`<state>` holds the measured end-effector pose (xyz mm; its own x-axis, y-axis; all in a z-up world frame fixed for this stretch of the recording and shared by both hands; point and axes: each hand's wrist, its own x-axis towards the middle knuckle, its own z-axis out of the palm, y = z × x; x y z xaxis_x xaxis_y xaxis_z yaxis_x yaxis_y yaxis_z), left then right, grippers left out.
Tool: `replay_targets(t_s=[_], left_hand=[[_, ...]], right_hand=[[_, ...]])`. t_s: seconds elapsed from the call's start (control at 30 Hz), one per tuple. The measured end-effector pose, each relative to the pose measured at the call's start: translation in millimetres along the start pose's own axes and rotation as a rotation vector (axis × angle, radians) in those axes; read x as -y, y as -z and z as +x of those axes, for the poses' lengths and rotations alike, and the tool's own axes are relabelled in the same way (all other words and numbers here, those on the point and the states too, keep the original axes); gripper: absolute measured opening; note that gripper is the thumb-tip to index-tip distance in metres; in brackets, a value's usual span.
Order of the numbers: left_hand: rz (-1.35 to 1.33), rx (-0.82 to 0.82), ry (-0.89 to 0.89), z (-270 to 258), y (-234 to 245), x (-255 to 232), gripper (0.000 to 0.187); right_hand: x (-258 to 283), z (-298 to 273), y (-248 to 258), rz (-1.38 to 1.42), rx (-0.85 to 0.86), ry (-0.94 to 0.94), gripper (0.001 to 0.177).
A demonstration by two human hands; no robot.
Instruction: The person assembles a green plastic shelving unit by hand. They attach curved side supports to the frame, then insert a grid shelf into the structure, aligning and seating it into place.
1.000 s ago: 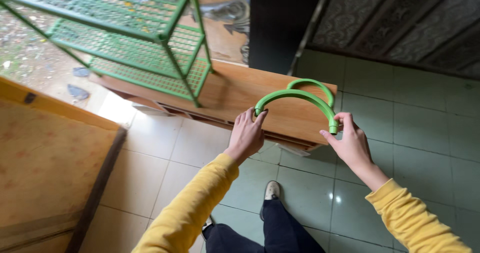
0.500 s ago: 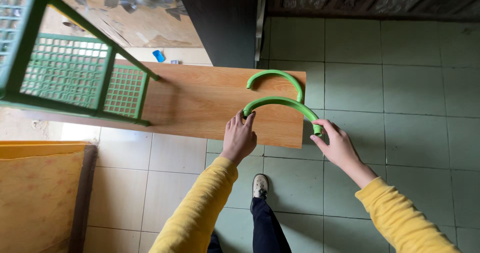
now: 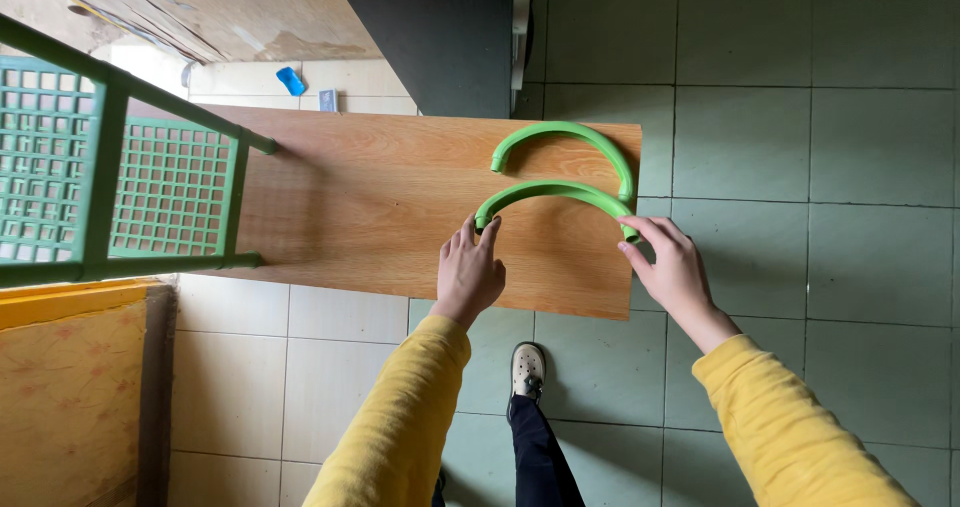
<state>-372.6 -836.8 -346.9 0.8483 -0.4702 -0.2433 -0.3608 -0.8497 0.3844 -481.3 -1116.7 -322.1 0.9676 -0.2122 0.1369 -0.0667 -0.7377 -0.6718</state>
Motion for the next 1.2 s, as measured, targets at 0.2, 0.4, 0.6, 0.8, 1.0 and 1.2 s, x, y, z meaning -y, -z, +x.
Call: replay_targets(t_s=[0.2,0.4,0.6,0.8,1.0,1.2], left_hand=[[0.01,0.015,0.01,22,-16,7,0.074],[-0.063,0.008,0.041,33,-27,3,0.072],[-0.145,0.044,0.036,41,-26,5,0.072],[-0.123,0.096,0.045,40,-23,6,0.078],[-0.091,0.109,0.045,32,-18,2,0.077],[-0.025,0.055,-0.007,21,-5,-7,0.081]], right_hand=[[-11,15,-18,-0.059,-0.063,-0.009,0.035],[-23,17,-29,-0.114,-0.082,-0.05,0.042],[-25,15,-33,-0.114,-0.064,-0.057,0.056],[-23,12,-33,-0.109,-0.051,-0.096,0.059],[-26,8,-33,-0.103,-0.038,-0.138,0.06],[-16,1,-28,-0.172,-0.115,-0.019,0.058]])
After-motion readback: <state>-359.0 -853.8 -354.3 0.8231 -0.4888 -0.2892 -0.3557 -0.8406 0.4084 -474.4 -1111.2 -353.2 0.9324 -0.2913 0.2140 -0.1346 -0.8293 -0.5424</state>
